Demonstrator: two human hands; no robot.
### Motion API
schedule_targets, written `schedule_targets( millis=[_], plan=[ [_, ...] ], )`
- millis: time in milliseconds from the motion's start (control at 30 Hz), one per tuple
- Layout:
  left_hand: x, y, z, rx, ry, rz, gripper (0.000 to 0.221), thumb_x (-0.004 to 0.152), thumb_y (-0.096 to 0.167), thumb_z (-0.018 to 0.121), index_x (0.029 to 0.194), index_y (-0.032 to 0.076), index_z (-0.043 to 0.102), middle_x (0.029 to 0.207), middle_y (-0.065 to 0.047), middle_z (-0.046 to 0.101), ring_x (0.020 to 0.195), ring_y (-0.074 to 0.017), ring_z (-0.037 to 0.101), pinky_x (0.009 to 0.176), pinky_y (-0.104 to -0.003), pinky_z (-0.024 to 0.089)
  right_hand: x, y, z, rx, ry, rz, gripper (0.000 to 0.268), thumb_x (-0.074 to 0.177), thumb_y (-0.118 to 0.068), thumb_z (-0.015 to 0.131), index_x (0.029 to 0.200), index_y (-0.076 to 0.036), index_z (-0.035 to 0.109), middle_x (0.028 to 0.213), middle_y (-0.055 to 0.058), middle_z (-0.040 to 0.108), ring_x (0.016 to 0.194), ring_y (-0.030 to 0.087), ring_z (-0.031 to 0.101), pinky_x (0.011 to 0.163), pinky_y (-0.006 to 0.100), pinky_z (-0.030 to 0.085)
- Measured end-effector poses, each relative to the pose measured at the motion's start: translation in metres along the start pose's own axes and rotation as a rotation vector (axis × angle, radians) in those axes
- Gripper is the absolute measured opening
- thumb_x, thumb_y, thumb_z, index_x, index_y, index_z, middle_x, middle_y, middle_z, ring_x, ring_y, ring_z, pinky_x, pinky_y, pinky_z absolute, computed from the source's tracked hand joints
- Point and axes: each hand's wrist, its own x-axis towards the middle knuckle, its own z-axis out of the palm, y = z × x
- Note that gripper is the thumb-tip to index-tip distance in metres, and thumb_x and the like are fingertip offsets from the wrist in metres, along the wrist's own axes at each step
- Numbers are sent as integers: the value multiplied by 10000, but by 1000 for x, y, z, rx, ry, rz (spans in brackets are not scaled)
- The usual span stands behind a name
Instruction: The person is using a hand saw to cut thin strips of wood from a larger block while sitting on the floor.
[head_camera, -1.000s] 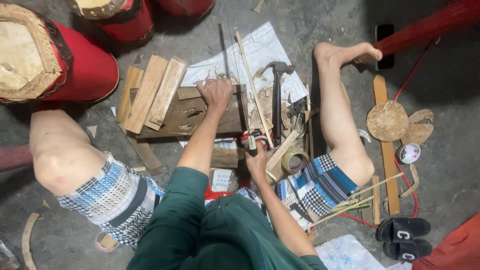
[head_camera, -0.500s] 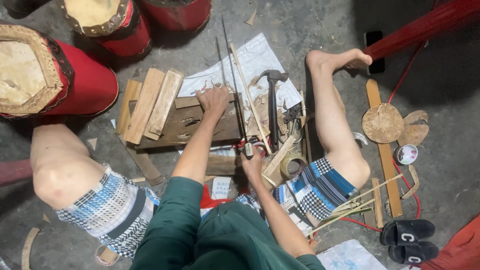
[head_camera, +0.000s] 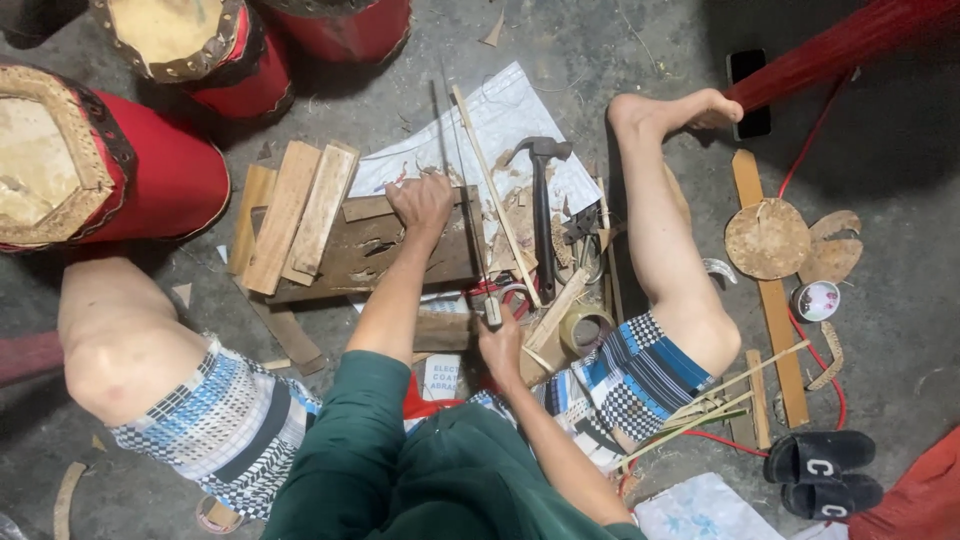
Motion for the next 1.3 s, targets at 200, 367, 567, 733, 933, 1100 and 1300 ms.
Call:
schedule_targets(
  millis=[200, 367, 567, 733, 933, 1100, 1300],
  plan=[
    [0, 0, 2, 1, -19, -17, 467, 969, 279, 410, 686, 164, 763, 634, -121, 741, 705, -339, 771, 722, -487, 328, 39, 25, 13, -23, 4, -46, 217, 830, -266, 752, 989, -144, 668, 852, 202, 720, 897, 412, 709, 755, 493, 541],
    [5, -2, 10, -3, -21, -24, 489, 975, 292, 392, 686, 169, 766, 626, -117, 739, 703, -314, 775, 742, -479, 341, -6, -3, -18, -28, 1, -25, 234, 829, -191, 743, 1038, -111, 674, 901, 244, 726, 940, 434, 709, 774, 508, 545],
    [7, -9, 25, -18, -20, -7, 448, 950, 267, 430, 659, 187, 761, 625, -110, 741, 706, -322, 774, 719, -489, 339, 26, 11, 11, -80, -2, -38, 268, 819, -192, 753, 1072, -148, 678, 930, 226, 735, 991, 442, 703, 824, 509, 553],
    [6, -6, 13, 33, -12, 9, 428, 942, 253, 421, 666, 215, 745, 597, -71, 725, 663, -280, 763, 710, -473, 326, 13, 11, 2, -27, 19, -49, 286, 850, -159, 728, 1126, -111, 673, 977, 280, 712, 1025, 488, 678, 854, 538, 541],
    [2, -2, 8, -4, 10, -11, 439, 955, 260, 440, 645, 217, 748, 598, -81, 730, 678, -313, 766, 713, -491, 332, 37, 45, 16, -78, -5, 18, 251, 838, -261, 764, 1067, -192, 687, 942, 164, 743, 990, 380, 714, 836, 461, 556],
    [-1, -5, 18, -13, 37, 5, 417, 919, 241, 434, 625, 202, 727, 577, -89, 714, 654, -315, 750, 706, -503, 315, 9, 3, -7, -32, -42, 53, 314, 847, -263, 758, 1122, -135, 680, 1039, 233, 725, 1080, 410, 678, 910, 493, 531],
    [2, -3, 26, -3, 71, 22, 406, 924, 236, 456, 634, 190, 736, 578, -99, 710, 639, -329, 736, 695, -502, 314, 29, 62, 12, -101, -72, 142, 316, 822, -377, 778, 1052, -188, 671, 999, 142, 737, 1042, 340, 700, 879, 439, 541]
  ],
)
